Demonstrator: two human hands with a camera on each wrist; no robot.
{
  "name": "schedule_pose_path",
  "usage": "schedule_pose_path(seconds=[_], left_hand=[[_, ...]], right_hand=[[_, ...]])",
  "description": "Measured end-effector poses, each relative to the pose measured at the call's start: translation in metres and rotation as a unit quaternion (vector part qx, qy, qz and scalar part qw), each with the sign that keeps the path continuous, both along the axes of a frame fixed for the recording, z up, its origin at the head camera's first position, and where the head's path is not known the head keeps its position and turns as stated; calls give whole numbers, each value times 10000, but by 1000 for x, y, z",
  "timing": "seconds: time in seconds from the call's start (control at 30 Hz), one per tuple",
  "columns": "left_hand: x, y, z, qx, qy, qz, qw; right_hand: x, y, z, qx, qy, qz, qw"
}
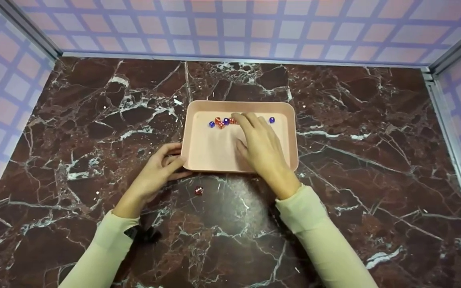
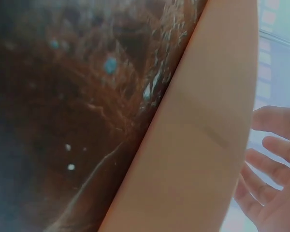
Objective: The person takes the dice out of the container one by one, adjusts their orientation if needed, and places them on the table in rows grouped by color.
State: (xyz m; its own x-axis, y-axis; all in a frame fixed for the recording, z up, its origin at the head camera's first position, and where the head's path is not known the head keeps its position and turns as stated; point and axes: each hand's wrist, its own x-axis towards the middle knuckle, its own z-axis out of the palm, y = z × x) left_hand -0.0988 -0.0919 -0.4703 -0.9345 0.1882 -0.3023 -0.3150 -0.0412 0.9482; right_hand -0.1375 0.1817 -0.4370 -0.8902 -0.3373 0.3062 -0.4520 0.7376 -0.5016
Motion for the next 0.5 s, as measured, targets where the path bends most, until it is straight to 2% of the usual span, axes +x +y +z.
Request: schedule_pose_path(seconds=[0.23,0.5], left_hand=[[1,0,-1,25,42,-15,10000],[2,1,-3,24,84,-9,10000]], right_hand=[[-12,-8,-3,421,-491,-37,9979],[-19,-8,-6,574,-623,-42,9964]])
